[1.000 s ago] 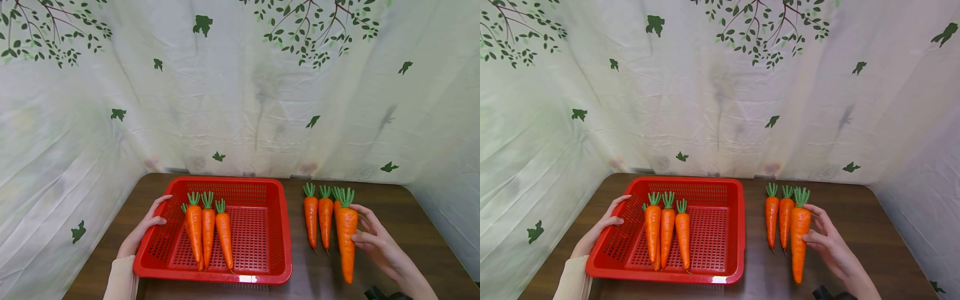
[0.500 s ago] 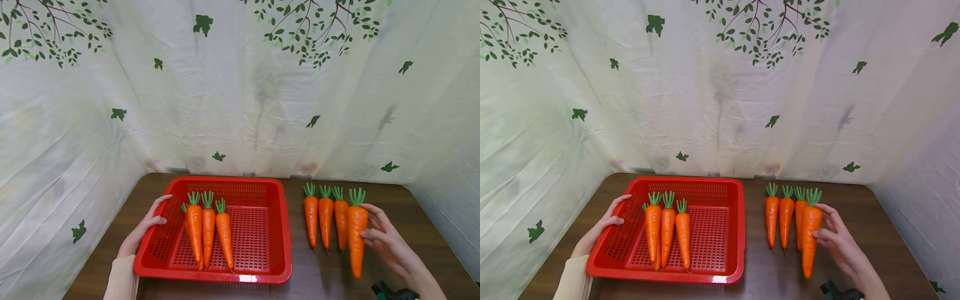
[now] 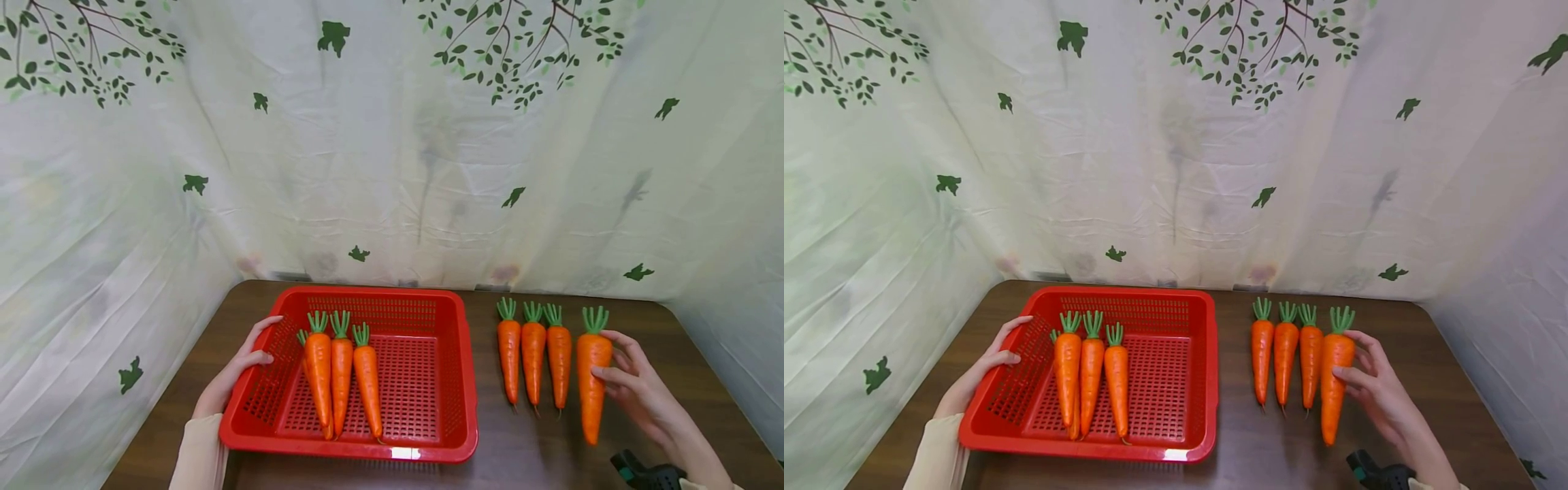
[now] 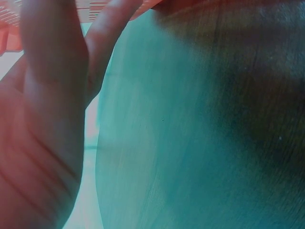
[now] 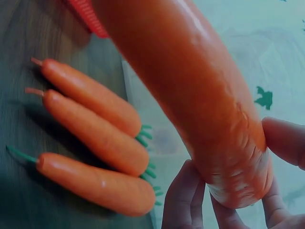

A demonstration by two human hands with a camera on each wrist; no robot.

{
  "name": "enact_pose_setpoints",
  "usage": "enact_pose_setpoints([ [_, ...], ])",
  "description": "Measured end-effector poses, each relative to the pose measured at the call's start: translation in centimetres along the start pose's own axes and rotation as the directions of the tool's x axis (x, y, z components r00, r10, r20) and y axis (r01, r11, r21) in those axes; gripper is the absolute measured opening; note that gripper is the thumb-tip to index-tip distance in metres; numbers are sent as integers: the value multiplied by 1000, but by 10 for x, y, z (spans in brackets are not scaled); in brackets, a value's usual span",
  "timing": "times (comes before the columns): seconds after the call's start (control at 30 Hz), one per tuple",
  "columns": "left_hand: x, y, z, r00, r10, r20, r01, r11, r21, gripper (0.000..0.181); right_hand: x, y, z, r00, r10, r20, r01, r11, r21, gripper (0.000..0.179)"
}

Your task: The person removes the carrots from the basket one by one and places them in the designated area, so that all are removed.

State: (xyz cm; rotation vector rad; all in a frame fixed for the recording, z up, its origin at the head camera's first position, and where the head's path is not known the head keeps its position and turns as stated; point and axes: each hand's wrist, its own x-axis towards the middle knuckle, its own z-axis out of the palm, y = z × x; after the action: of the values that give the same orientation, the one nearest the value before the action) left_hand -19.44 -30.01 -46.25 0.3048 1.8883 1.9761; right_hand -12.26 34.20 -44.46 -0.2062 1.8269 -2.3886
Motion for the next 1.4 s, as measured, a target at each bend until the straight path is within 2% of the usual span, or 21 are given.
enact_pose_setpoints([
  [0.2, 1, 1, 0, 1000, 3, 4, -3, 1000, 1, 69, 3, -2, -10, 997, 35, -74, -39, 998, -56, 50],
  [0.43, 2, 0, -2, 999, 52, 12, -52, 998, 41, 69, 6, 0, -22, 991, 58, -121, -70, 993, -97, 49],
  [0.73, 1, 0, -1, 1000, 24, 7, -24, 999, 22, 70, 12, 6, -32, 981, 87, -172, -114, 982, -152, 49],
  [0.9, 0, 1, 0, 1000, 2, 1, -2, 1000, 5, 70, 17, 11, -36, 970, 108, -219, -154, 966, -206, 49],
  [1.07, -2, 2, 2, 1000, -16, -7, 16, 1000, -12, 71, 23, 18, -38, 959, 124, -254, -197, 938, -285, 49],
  [1.3, -2, 2, 2, 1000, -17, 3, 18, 999, -28, 70, 31, 25, -40, 960, 118, -254, -203, 918, -341, 49],
  [1.4, -2, 2, 1, 1000, 1, 7, -1, 1000, -12, 70, 33, 27, -41, 960, 125, -252, -214, 906, -366, 50],
])
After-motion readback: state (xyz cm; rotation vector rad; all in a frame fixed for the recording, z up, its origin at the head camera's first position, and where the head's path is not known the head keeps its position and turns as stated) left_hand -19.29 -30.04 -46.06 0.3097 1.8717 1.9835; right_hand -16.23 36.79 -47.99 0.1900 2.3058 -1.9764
